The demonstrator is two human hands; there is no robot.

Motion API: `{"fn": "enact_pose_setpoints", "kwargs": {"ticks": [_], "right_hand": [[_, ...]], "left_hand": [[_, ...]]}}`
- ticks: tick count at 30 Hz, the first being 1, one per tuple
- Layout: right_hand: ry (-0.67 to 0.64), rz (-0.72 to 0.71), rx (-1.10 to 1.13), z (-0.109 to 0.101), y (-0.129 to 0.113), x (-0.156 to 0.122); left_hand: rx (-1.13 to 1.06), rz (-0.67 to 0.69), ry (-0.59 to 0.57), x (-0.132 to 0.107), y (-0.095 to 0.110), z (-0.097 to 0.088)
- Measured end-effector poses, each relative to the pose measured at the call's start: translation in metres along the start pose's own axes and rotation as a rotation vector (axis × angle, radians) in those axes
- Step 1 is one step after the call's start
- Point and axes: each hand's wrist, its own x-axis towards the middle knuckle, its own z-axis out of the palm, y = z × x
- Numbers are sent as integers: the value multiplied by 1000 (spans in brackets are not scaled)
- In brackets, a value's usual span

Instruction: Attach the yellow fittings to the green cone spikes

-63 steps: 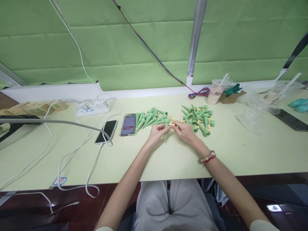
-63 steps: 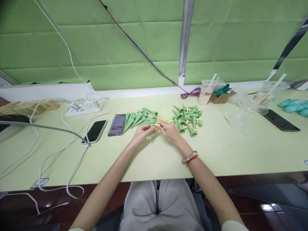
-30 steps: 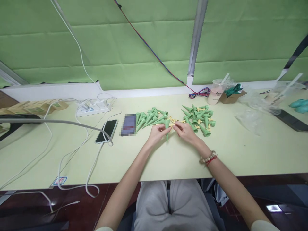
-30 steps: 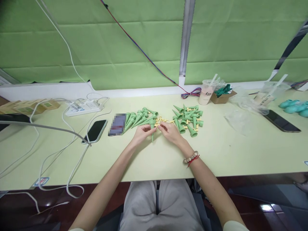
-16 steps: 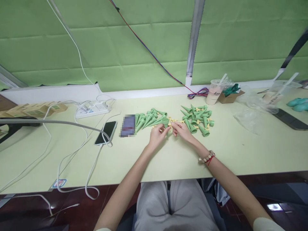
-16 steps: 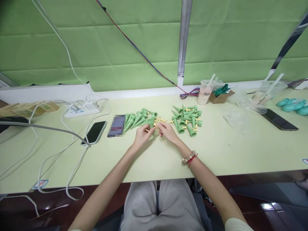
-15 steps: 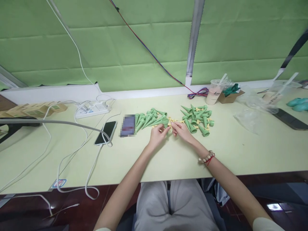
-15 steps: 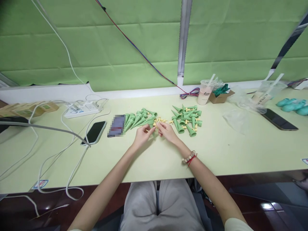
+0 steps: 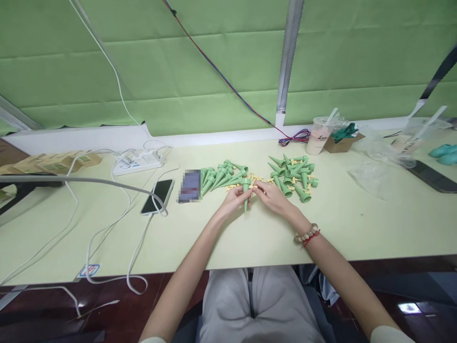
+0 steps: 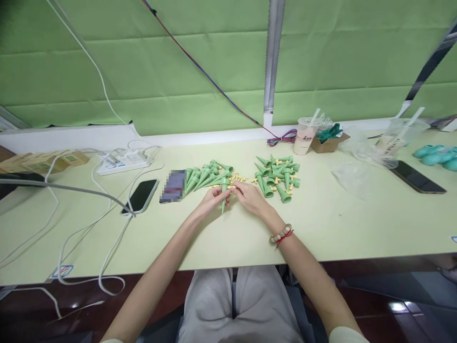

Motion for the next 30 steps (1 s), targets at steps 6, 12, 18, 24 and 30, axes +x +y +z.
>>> {"fn": "enact_pose_setpoints", "kwargs": {"ticks": [6, 12, 18, 24, 30], "right_hand": [[40, -14, 68, 3, 0, 0], [-10, 112, 470, 11, 2, 2], [-92, 200, 730, 10, 2, 5], [-16, 224, 587, 10, 0, 2], [77, 156, 201, 4, 0, 1]], "left_hand": [[253, 149, 107, 2, -10, -1], [459, 245, 184, 1, -11, -2], [397, 222, 197, 1, -8, 1], [240, 198, 230, 2, -9, 5], [155, 192, 260, 3, -8, 4]]}}
